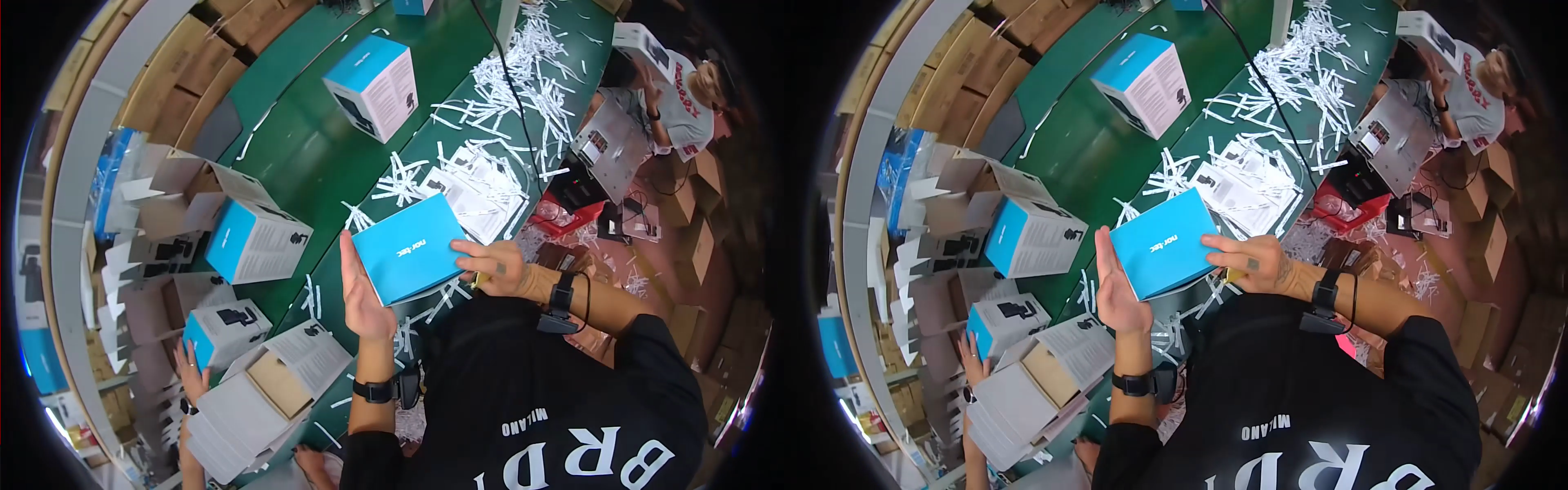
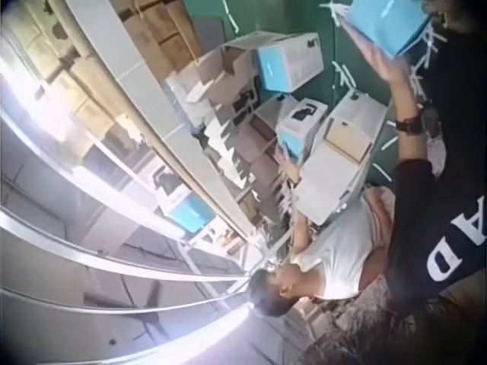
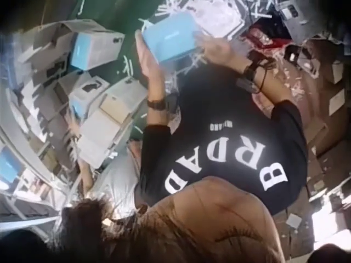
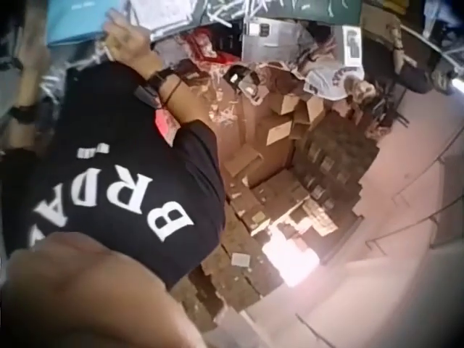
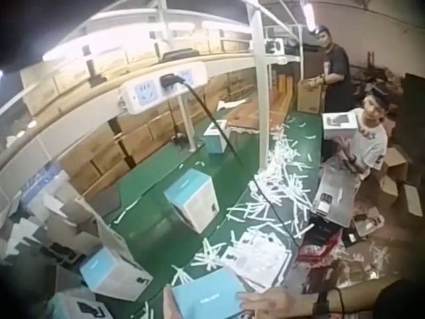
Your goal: Packaging electronic products into boxes and arranging them in shipping containers on an assembly line.
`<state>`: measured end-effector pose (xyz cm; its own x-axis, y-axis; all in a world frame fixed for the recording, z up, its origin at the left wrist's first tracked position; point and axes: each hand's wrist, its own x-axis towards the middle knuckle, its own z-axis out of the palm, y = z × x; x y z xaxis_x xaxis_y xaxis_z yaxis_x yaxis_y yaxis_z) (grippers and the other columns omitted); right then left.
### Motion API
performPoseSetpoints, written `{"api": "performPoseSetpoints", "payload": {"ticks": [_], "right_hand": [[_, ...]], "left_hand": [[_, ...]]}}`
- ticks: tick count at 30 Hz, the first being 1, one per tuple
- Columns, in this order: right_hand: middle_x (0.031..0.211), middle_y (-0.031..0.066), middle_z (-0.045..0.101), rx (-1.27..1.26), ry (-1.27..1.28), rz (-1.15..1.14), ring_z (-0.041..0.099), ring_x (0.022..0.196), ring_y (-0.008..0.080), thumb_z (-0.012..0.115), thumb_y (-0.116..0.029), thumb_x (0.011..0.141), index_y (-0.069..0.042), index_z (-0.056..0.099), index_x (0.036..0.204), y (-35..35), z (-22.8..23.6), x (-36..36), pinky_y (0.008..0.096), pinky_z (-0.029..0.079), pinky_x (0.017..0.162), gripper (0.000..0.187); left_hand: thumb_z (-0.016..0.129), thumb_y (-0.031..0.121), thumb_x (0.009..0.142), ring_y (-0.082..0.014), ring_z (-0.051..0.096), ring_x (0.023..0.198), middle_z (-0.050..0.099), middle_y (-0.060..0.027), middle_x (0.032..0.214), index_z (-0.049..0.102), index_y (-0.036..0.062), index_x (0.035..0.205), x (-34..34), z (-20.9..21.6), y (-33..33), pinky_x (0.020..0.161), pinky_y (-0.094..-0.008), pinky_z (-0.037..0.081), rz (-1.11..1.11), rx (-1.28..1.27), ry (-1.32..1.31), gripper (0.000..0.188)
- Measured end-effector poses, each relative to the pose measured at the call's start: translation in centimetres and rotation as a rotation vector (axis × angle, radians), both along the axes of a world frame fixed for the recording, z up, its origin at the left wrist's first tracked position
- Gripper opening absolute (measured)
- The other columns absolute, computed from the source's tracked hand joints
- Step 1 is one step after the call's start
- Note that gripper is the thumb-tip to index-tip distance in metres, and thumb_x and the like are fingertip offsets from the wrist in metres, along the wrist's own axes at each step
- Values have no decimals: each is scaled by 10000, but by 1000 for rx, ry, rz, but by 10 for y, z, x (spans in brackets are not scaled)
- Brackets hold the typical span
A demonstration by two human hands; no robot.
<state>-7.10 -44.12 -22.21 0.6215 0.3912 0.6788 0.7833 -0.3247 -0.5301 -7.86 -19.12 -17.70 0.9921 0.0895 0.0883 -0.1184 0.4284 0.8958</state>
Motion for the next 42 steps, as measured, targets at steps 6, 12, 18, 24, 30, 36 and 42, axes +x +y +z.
{"api": "performPoseSetpoints", "payload": {"ticks": [6,12,18,24,30,36,42], "right_hand": [[1303,190,661,-6,-18,-6,681,608,240,814,-15,733,-90,608,1198,5,-1,-7,309,542,526,514],[1350,135,642,-32,-43,-12,677,634,245,812,-44,737,-116,580,1223,-2,-11,-14,320,547,541,544],[1321,124,651,-36,-145,12,705,732,262,818,-71,751,-114,570,1191,7,-14,-5,328,563,571,507],[1279,119,667,14,-15,-24,719,775,263,853,-149,764,-86,621,1041,14,-2,-13,329,577,594,367],[1144,143,713,-18,-120,-26,730,763,277,880,-172,738,-77,640,963,16,4,-4,340,585,610,342],[1182,113,713,-224,29,60,723,787,261,776,-98,823,-78,654,1051,-19,44,-3,332,586,655,259],[902,177,695,-133,612,-797,693,769,343,715,-124,839,-66,629,1033,-107,-30,-56,403,539,661,220]], "left_hand": [[398,341,926,-317,243,1527,210,-162,1673,216,-32,1589,-11,-13,4,1240,-467,208,44,-173,8,782],[432,342,913,-322,257,1523,231,-174,1665,255,-34,1577,-19,-8,-6,1240,-471,211,106,-286,57,784],[675,355,839,-440,247,1502,206,-293,1635,337,67,1576,-24,-11,-6,1188,-554,266,193,979,-140,860],[823,436,740,-536,265,1441,252,-338,1572,434,136,1526,-8,49,-7,1128,-660,270,-99,1759,-290,927],[839,517,690,-510,362,1338,382,-319,1436,497,170,1472,9,33,4,1079,-670,306,-75,1682,-575,922],[878,452,613,-489,403,1292,413,-311,1389,510,189,1459,20,64,27,1077,-601,351,-321,1722,-563,960],[897,355,562,-424,482,1261,501,-274,1340,522,110,1419,29,69,39,1089,-499,394,-345,1515,-367,967]]}}
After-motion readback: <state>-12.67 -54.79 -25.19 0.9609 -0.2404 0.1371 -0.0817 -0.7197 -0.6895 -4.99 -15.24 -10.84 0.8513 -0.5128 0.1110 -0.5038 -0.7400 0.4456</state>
